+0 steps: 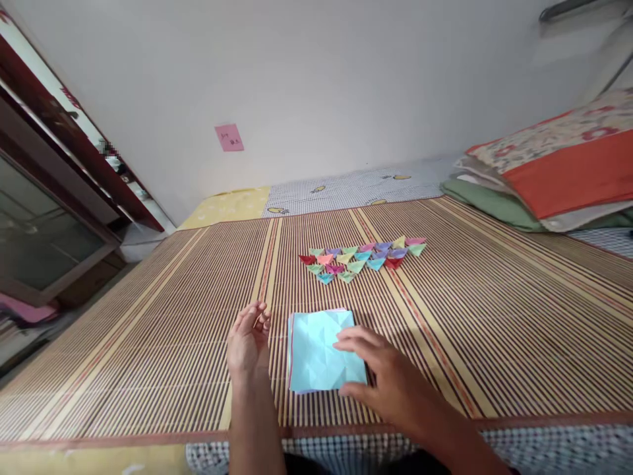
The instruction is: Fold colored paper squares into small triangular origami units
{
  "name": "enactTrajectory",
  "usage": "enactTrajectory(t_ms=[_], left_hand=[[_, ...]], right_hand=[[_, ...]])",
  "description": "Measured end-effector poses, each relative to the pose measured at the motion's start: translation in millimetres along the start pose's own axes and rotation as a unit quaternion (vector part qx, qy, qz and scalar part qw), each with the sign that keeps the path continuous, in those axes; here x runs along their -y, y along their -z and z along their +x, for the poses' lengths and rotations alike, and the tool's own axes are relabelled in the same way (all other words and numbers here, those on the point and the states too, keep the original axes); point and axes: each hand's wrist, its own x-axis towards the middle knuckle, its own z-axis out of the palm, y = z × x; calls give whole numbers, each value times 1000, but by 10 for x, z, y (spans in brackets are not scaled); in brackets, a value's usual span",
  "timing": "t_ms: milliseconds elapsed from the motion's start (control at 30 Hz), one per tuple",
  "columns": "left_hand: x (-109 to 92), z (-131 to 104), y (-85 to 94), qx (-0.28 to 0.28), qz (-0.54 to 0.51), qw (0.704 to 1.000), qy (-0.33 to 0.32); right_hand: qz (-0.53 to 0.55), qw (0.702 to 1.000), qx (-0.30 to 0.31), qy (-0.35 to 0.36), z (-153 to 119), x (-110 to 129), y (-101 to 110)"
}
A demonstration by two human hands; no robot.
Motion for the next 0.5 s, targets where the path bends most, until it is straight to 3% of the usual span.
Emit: enactTrajectory(t_ms=[200,500], left_hand=[[48,13,2,5,-9,1000,4],[49,94,61,10,-18,1000,11]], right_hand=[[-116,992,42,24,-85,16,-368],[-113,991,76,-1,-41,53,-418]])
